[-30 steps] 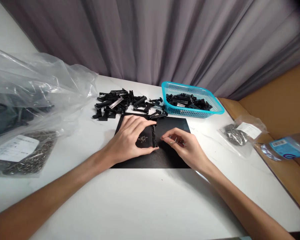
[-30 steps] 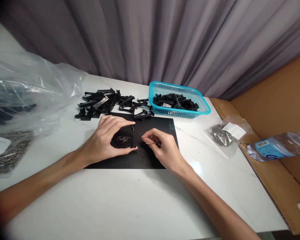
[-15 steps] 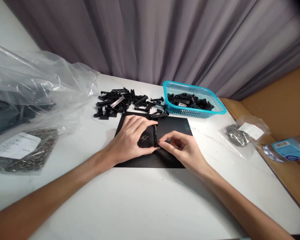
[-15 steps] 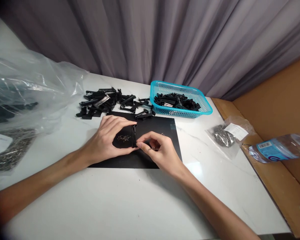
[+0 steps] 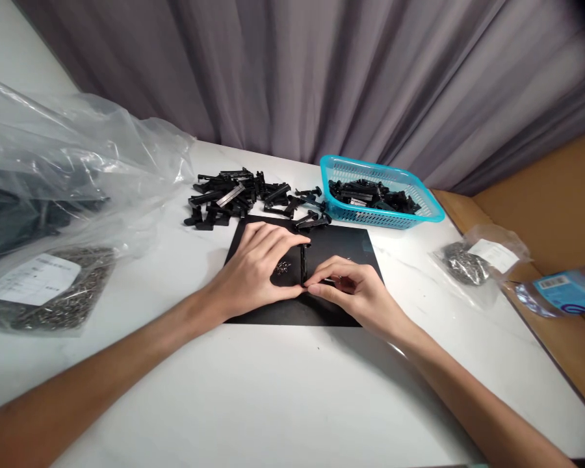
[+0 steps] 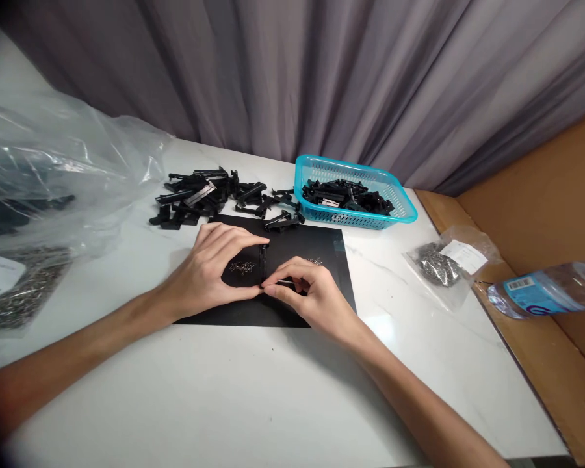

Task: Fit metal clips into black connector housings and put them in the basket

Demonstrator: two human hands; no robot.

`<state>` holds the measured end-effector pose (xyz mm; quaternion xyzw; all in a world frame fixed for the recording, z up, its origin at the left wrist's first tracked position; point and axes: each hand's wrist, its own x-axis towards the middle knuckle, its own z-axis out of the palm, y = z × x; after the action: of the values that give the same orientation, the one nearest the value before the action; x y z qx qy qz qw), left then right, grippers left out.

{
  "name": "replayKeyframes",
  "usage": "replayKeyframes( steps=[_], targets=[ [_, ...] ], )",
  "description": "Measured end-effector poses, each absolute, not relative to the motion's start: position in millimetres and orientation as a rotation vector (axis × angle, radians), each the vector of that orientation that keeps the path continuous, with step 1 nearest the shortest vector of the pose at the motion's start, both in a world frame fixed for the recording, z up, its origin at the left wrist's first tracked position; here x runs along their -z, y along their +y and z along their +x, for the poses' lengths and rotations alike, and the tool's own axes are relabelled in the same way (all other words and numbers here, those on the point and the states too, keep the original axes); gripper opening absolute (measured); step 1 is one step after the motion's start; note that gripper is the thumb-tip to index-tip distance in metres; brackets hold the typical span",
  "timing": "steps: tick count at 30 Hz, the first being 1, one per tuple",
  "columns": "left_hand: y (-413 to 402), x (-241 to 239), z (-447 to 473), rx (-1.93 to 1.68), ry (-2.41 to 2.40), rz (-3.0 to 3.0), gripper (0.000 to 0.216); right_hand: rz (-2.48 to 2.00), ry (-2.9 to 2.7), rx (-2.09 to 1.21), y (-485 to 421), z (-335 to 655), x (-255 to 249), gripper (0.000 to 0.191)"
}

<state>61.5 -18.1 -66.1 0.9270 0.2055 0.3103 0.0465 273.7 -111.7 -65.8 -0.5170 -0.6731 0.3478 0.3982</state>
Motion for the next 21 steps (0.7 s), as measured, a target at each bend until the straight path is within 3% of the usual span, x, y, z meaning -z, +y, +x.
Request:
replayKeyframes(
  steps=[8,21],
  targets=[
    [-19.0,70.6,63.1,-0.977,0.562,2.872,0.047,-1.302,-1.924,-0.779,-110.7,279.4,61.4,0.010],
    [-20.7,71.5,66.4,-1.015,0.528,2.811,0.043,-1.495,-1.827,-0.790,-112.7,271.9,63.5,0.013]
  ],
)
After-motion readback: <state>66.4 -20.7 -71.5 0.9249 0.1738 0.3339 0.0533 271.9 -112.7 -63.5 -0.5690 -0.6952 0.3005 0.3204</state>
